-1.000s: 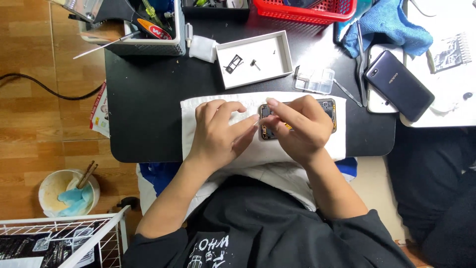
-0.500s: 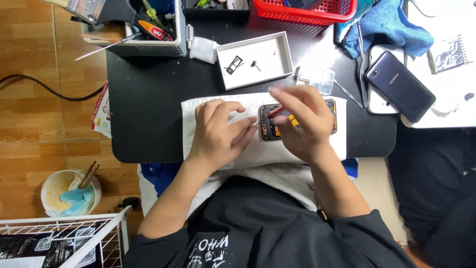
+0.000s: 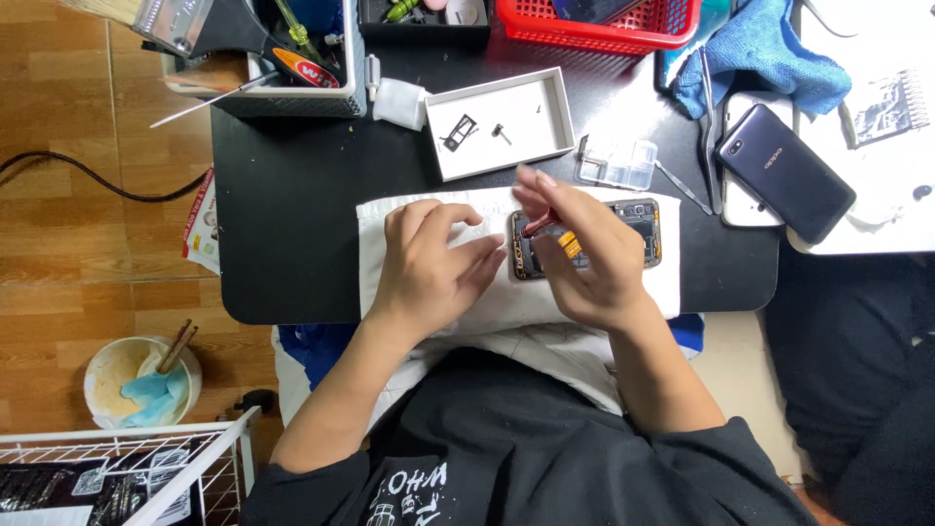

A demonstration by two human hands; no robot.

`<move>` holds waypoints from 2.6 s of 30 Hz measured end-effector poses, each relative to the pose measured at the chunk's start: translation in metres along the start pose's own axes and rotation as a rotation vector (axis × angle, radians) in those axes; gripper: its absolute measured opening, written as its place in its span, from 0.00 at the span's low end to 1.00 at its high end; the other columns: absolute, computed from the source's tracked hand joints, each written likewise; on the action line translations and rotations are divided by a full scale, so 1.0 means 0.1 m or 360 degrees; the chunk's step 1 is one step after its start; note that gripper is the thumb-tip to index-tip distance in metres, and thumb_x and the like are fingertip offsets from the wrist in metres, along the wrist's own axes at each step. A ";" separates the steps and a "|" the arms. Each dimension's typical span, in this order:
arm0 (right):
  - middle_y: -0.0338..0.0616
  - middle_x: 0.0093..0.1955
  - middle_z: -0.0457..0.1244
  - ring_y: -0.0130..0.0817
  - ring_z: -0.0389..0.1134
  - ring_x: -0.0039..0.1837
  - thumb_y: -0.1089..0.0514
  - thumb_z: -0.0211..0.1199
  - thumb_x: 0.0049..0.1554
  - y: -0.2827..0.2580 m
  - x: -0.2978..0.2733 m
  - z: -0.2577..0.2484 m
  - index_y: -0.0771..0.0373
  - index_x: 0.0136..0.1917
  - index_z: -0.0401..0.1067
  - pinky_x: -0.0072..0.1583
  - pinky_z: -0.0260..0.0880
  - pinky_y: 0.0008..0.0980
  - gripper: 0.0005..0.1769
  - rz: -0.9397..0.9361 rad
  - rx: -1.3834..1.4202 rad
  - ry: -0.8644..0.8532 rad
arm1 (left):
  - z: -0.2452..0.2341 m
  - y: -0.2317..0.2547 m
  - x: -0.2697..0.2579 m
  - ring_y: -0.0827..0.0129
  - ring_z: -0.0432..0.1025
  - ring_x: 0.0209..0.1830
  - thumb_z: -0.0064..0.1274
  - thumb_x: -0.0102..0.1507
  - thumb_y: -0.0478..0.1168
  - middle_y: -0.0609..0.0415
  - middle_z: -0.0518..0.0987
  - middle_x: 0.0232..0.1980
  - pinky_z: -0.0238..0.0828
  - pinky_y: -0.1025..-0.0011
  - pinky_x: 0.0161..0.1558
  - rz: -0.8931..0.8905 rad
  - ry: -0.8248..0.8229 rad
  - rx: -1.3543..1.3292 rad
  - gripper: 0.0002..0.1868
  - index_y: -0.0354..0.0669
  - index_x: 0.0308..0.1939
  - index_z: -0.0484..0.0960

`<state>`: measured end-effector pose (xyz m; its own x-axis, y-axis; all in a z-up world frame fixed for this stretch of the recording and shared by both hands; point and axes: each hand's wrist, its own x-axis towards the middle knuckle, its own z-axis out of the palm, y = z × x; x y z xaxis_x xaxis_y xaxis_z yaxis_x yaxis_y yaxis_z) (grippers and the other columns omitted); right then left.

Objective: Finalizing the repair of a smartphone by using a screwdriver on internal components and inspecting the device.

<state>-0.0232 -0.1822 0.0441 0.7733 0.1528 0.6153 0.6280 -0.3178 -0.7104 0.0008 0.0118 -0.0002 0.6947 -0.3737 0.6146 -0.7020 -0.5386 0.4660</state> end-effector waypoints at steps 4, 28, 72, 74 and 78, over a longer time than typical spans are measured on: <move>0.57 0.44 0.72 0.49 0.74 0.40 0.68 0.60 0.65 0.21 -0.09 -0.01 0.76 0.65 0.74 0.43 0.77 0.41 0.17 -0.0183 -0.0239 0.0180 | -0.02 -0.02 -0.01 0.65 0.66 0.51 0.60 0.64 0.50 0.61 0.74 0.43 0.58 0.63 0.53 0.0019 -0.0029 0.0034 0.08 0.58 0.32 0.87; 0.58 0.46 0.72 0.49 0.74 0.40 0.72 0.57 0.64 0.19 -0.12 0.03 0.79 0.67 0.72 0.44 0.76 0.38 0.18 -0.0158 -0.0249 0.0201 | 0.00 -0.02 -0.01 0.65 0.67 0.51 0.61 0.64 0.51 0.62 0.74 0.43 0.58 0.64 0.53 -0.0020 -0.0022 0.0015 0.08 0.59 0.32 0.87; 0.50 0.63 0.69 0.44 0.67 0.39 0.58 0.75 0.46 0.39 0.25 -0.81 0.54 0.43 0.84 0.41 0.65 0.40 0.09 0.0502 -0.1367 -0.0664 | -0.03 -0.05 0.13 0.65 0.70 0.48 0.59 0.63 0.47 0.61 0.76 0.41 0.59 0.62 0.50 -0.0220 -0.0288 -0.0125 0.06 0.56 0.42 0.87; 0.52 0.68 0.66 0.43 0.62 0.39 0.60 0.73 0.47 0.57 0.21 -0.92 0.52 0.55 0.80 0.41 0.63 0.41 0.20 0.0344 -0.1515 -0.0715 | -0.10 0.01 0.22 0.63 0.69 0.46 0.61 0.61 0.45 0.60 0.77 0.42 0.59 0.61 0.48 -0.0233 -0.0280 -0.0132 0.05 0.54 0.40 0.87; 0.56 0.71 0.64 0.40 0.60 0.41 0.59 0.77 0.50 0.79 0.31 -1.04 0.43 0.67 0.76 0.41 0.62 0.39 0.31 0.0076 -0.1752 -0.0737 | -0.15 0.03 0.27 0.62 0.69 0.45 0.63 0.60 0.42 0.58 0.79 0.43 0.61 0.60 0.47 -0.0265 -0.0271 -0.0168 0.06 0.51 0.40 0.88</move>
<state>0.0414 -0.2996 0.0421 0.8936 0.3699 0.2542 0.3605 -0.9289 0.0844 0.0147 0.0115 0.0275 0.8121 -0.4133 0.4120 -0.5822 -0.5249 0.6209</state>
